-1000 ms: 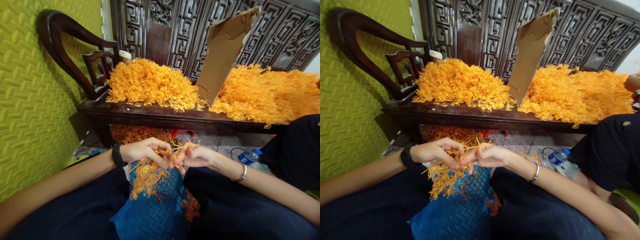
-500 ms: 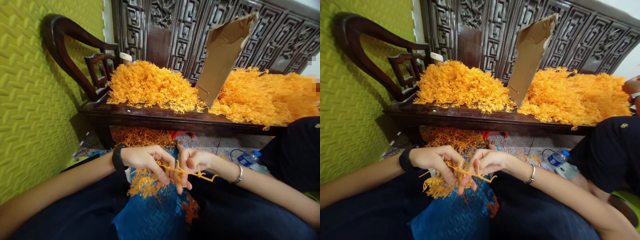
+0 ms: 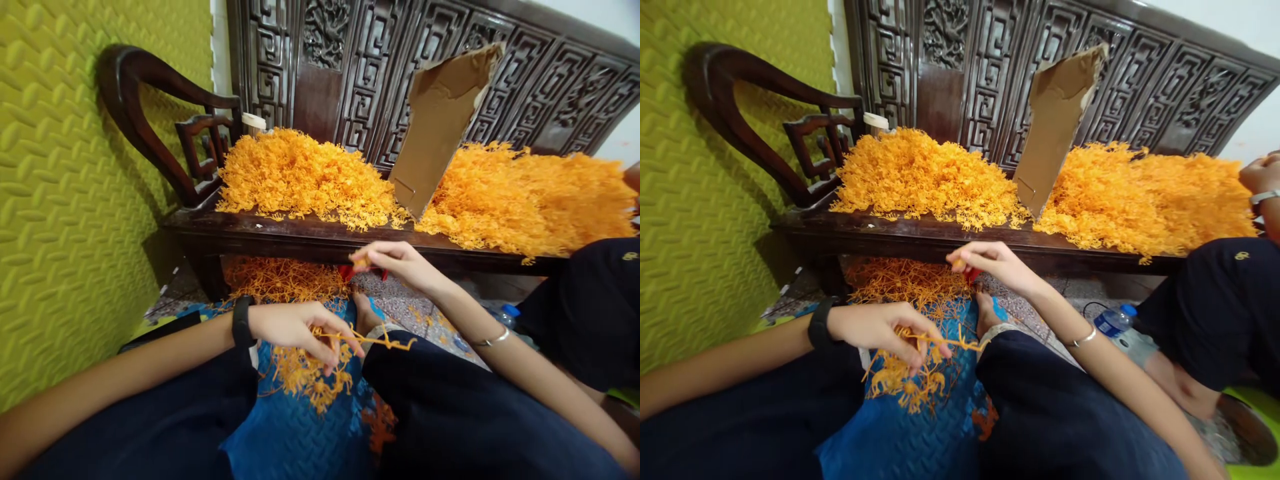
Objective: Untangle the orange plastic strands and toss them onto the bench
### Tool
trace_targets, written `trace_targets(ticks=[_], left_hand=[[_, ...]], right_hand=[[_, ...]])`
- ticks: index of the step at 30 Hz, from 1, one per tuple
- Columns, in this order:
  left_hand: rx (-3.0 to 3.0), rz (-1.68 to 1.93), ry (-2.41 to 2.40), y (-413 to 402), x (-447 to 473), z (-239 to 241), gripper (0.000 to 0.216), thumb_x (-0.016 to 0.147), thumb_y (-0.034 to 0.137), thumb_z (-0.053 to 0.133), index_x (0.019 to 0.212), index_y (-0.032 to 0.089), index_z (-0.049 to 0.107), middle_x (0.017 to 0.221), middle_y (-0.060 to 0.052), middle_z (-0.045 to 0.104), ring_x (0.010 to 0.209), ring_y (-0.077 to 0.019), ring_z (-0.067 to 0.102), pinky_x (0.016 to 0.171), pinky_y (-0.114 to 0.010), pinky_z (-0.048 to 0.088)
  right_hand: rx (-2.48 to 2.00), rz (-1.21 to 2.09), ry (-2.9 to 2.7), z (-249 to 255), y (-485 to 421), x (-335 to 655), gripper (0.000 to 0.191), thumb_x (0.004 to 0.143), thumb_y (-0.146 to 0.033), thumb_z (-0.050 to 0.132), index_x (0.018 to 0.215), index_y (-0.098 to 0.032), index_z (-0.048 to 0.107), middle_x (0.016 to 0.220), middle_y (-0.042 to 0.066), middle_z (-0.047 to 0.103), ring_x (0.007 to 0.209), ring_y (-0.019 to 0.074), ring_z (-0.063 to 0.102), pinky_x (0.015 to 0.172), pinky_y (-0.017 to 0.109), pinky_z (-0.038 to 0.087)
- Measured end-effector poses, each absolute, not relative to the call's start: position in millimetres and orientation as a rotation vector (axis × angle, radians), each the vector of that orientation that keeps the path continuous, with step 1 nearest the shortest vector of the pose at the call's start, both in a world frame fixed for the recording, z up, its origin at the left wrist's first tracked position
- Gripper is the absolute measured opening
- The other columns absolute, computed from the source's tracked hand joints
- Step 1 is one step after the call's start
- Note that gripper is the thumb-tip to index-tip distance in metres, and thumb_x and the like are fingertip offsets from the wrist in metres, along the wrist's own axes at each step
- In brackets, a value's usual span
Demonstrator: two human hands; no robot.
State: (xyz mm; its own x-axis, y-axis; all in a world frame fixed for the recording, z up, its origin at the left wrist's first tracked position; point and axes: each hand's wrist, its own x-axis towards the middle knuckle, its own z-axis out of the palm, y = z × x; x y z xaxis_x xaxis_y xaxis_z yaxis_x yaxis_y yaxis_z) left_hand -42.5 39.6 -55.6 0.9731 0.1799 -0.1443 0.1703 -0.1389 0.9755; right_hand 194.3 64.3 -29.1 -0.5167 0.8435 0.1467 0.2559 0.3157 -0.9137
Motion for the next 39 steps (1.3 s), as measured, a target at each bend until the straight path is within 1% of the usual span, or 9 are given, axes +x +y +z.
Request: trace_targets(ticks=[3, 7, 11, 13, 17, 20, 28, 37, 39], left_hand=[[1.674, 0.096, 0.311, 39.9, -40.7, -52.0, 0.033, 0.082, 0.033, 0.062, 0.112, 0.02, 0.064, 0.073, -0.004, 0.069, 0.065, -0.0127, 0.06, 0.061, -0.023, 0.045], [1.644, 0.34, 0.392, 40.8, -39.2, -49.3, 0.024, 0.079, 0.025, 0.065, 0.102, 0.017, 0.066, 0.076, -0.004, 0.07, 0.067, -0.012, 0.061, 0.066, -0.024, 0.046], [1.517, 0.611, 0.495, 43.3, -40.5, -49.2, 0.021, 0.077, 0.02, 0.066, 0.097, 0.016, 0.065, 0.076, -0.003, 0.07, 0.066, -0.0113, 0.061, 0.068, -0.026, 0.046], [1.436, 0.721, 0.533, 45.1, -42.3, -49.9, 0.022, 0.077, 0.02, 0.066, 0.098, 0.015, 0.064, 0.077, -0.003, 0.069, 0.063, -0.0103, 0.059, 0.067, -0.025, 0.046], [1.283, 0.97, 0.606, 50.8, -47.7, -51.4, 0.028, 0.077, 0.016, 0.065, 0.104, 0.014, 0.06, 0.084, -0.003, 0.068, 0.065, -0.0095, 0.058, 0.066, -0.024, 0.045], [1.18, 1.117, 0.644, 54.5, -50.3, -52.0, 0.028, 0.077, 0.013, 0.064, 0.104, 0.013, 0.059, 0.085, -0.002, 0.067, 0.068, -0.0094, 0.058, 0.069, -0.023, 0.044], [1.197, 1.091, 0.621, 53.9, -46.5, -53.9, 0.031, 0.078, 0.014, 0.064, 0.109, 0.014, 0.057, 0.089, -0.002, 0.067, 0.069, -0.0091, 0.058, 0.072, -0.024, 0.045], [1.174, 1.123, 0.68, 51.3, -37.9, -53.3, 0.032, 0.076, 0.015, 0.066, 0.106, 0.015, 0.055, 0.099, -0.004, 0.066, 0.078, -0.0118, 0.062, 0.081, -0.029, 0.047], [1.173, 1.163, 0.708, 50.8, -37.6, -52.2, 0.03, 0.075, 0.016, 0.066, 0.103, 0.014, 0.055, 0.099, -0.004, 0.065, 0.078, -0.0118, 0.062, 0.082, -0.029, 0.047]], right_hand=[[-1.156, 0.708, -1.873, -40.9, 103.6, 207.3, 0.032, 0.082, -0.04, 0.056, 0.103, -0.018, 0.065, 0.101, 0.008, 0.066, 0.093, 0.0188, 0.06, 0.089, 0.037, 0.045], [-1.377, 0.351, -1.779, -55.3, 155.3, 233.8, 0.025, 0.077, -0.032, 0.059, 0.097, -0.017, 0.066, 0.117, 0.014, 0.055, 0.111, 0.0257, 0.051, 0.092, 0.042, 0.045], [-1.506, 0.332, -1.702, -51.1, 177.7, 250.8, 0.025, 0.07, -0.027, 0.064, 0.094, -0.019, 0.066, 0.138, 0.013, 0.036, 0.132, 0.0317, 0.027, 0.099, 0.045, 0.041], [-1.483, 0.456, -1.627, -46.4, 173.4, 245.8, 0.025, 0.068, -0.025, 0.066, 0.092, -0.02, 0.065, 0.138, 0.011, 0.037, 0.133, 0.0312, 0.026, 0.102, 0.046, 0.038], [-1.284, 0.839, -1.504, -41.5, 134.4, 207.4, 0.021, 0.076, -0.032, 0.055, 0.088, -0.018, 0.064, 0.116, 0.012, 0.059, 0.108, 0.0244, 0.056, 0.091, 0.042, 0.047], [-1.075, 1.085, -1.573, -39.4, 90.4, 173.7, 0.025, 0.081, -0.036, 0.051, 0.085, -0.016, 0.065, 0.103, 0.01, 0.065, 0.093, 0.0195, 0.062, 0.083, 0.038, 0.049], [-0.819, 0.541, -2.163, -23.2, 25.1, 153.8, 0.012, 0.085, -0.023, 0.056, 0.093, -0.021, 0.064, 0.105, 0.005, 0.061, 0.104, 0.0161, 0.054, 0.094, 0.036, 0.041], [-0.858, 0.625, -2.018, -25.2, 12.7, 152.1, 0.012, 0.085, -0.025, 0.054, 0.086, -0.019, 0.064, 0.098, 0.005, 0.06, 0.077, 0.0119, 0.059, 0.061, 0.024, 0.05], [-0.864, 0.618, -2.015, -25.9, 13.6, 154.5, 0.015, 0.086, -0.026, 0.053, 0.081, -0.019, 0.066, 0.101, 0.006, 0.061, 0.075, 0.0115, 0.06, 0.063, 0.024, 0.051]])
